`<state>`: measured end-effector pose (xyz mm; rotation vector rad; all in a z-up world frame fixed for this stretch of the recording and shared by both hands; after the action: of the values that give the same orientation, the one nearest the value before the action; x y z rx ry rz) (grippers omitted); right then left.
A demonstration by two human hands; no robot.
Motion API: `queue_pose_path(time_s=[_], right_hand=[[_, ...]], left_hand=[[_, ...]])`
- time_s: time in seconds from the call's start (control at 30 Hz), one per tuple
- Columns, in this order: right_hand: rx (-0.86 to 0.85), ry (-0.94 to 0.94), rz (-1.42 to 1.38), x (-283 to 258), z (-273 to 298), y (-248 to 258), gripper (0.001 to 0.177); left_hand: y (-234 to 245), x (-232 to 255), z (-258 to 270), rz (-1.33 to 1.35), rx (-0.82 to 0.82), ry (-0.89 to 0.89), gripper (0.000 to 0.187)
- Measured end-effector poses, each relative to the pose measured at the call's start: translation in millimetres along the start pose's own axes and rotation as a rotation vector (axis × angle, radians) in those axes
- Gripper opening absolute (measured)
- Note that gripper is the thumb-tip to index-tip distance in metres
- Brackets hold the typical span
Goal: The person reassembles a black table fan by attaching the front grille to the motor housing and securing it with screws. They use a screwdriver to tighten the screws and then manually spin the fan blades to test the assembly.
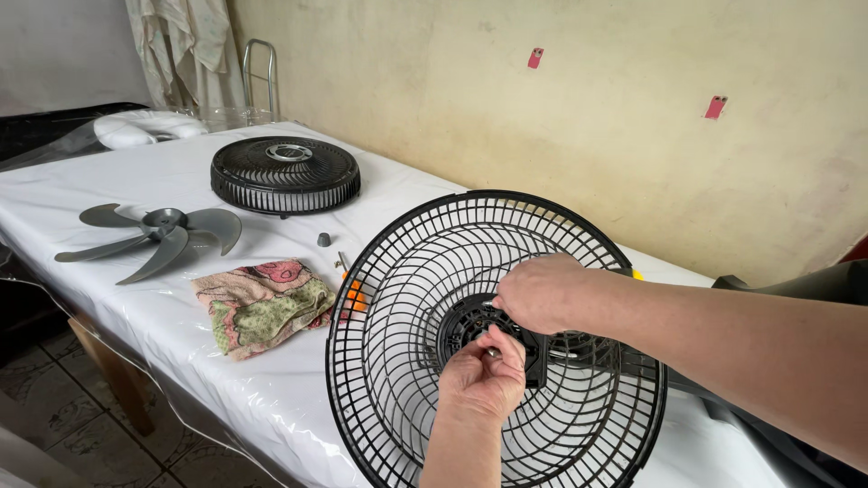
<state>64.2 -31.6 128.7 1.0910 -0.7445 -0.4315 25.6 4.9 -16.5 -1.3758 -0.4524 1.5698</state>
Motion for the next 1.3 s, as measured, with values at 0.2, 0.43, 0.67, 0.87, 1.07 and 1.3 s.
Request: queue_pose_path(time_s=[0.2, 0.43, 0.67, 0.87, 1.07, 1.3], right_hand=[[-0.083, -0.149, 0.025, -11.2, -7.2, 3.7, 0.046], [-0.04, -0.137, -0.066, -13.4, -10.6, -8.6, 0.044], [-0.004, -0.164, -0.267, -8.3, -17.6, -20.5, 0.057], [0.016, -0.136, -0.349, 15.5, -22.0, -41.9, 0.058], [0.029, -0.142, -0.46, 39.9, -18.1, -64.2, 0.058], [-0.028, -0.329, -0.705, 33.4, -17.3, -64.6, 0.065]], left_hand=[[3.5, 5.9, -10.2, 0.124, -0.085, 0.069, 0.02], [17.0, 14.0, -28.7, 0.153, -0.195, 0.036, 0.027], [20.0, 15.7, -30.8, 0.128, -0.166, -0.024, 0.029], [14.6, 11.6, -31.3, 0.125, -0.139, -0.005, 0.029], [10.2, 6.8, -23.9, 0.091, -0.139, 0.027, 0.03], [11.2, 5.1, -15.9, 0.007, -0.128, 0.0, 0.031]])
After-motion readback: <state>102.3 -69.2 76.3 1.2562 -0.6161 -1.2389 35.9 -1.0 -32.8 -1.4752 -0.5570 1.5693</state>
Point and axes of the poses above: each hand's wrist, its own z-axis away from the middle knuckle, its own y-axis out of the back of the hand, x = y × z, the point moved 2 cm from there along -z, towards the middle knuckle, and after that the axes turned 13 degrees about -z, right-handed, at the moved point
